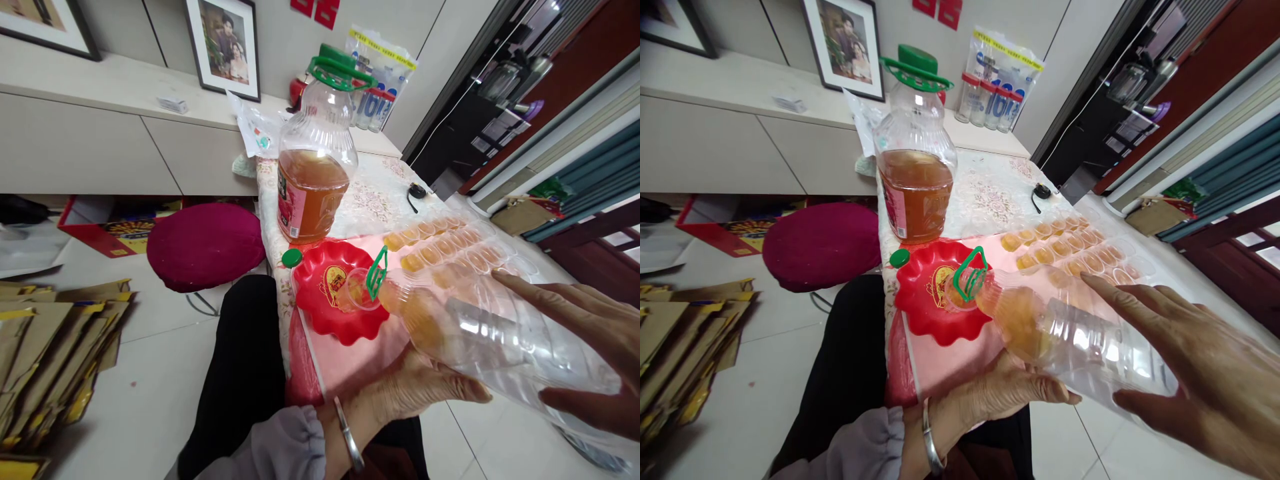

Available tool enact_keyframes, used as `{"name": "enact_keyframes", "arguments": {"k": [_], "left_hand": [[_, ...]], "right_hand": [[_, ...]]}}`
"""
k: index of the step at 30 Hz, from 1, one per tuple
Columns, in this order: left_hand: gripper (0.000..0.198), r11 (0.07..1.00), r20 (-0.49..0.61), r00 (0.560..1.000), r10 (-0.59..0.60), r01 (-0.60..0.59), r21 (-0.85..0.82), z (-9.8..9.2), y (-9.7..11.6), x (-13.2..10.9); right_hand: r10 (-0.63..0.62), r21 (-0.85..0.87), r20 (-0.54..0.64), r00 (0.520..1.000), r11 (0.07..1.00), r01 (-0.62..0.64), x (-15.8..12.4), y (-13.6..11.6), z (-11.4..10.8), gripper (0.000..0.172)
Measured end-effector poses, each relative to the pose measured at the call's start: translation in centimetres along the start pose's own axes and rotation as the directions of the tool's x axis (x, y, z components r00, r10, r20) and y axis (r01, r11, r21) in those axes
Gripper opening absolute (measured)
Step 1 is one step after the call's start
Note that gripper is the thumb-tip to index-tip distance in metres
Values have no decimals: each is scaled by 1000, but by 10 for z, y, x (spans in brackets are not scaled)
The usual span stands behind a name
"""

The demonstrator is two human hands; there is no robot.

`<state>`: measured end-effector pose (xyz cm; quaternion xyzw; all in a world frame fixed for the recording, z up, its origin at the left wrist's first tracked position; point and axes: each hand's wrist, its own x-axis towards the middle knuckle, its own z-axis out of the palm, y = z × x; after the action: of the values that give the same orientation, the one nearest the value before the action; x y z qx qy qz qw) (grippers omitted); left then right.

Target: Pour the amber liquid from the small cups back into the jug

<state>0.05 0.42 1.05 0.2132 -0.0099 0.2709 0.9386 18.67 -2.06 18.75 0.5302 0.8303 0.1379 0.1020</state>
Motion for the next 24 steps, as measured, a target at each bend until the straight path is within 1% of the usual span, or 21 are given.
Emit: {"name": "enact_keyframes", "arguments": {"k": [3,5,11,17,24], "left_hand": [[80,1000,13,1000,3,-3,-11,0,0,0],[77,1000,3,1000,10,-10,-16,1,0,0],[71,999,-3,1000,22,-22,-24,3,3,0],[72,1000,4,1000,21,-21,-16,2,2,-1],[66,999,-2,1000,18,-18,-36,3,4,1]], "right_hand": [[7,-1,8,1000,1000,-7,-1,1,1,94],[8,5,8,1000,1000,-8,-3,1,1,95],[-3,-2,-5,1000,1000,3,-1,-1,-2,93],[0,-6,-1,1000,1000,0,0,-2,-2,93],[9,-1,9,1000,1000,-9,0,-1,-2,92]]}}
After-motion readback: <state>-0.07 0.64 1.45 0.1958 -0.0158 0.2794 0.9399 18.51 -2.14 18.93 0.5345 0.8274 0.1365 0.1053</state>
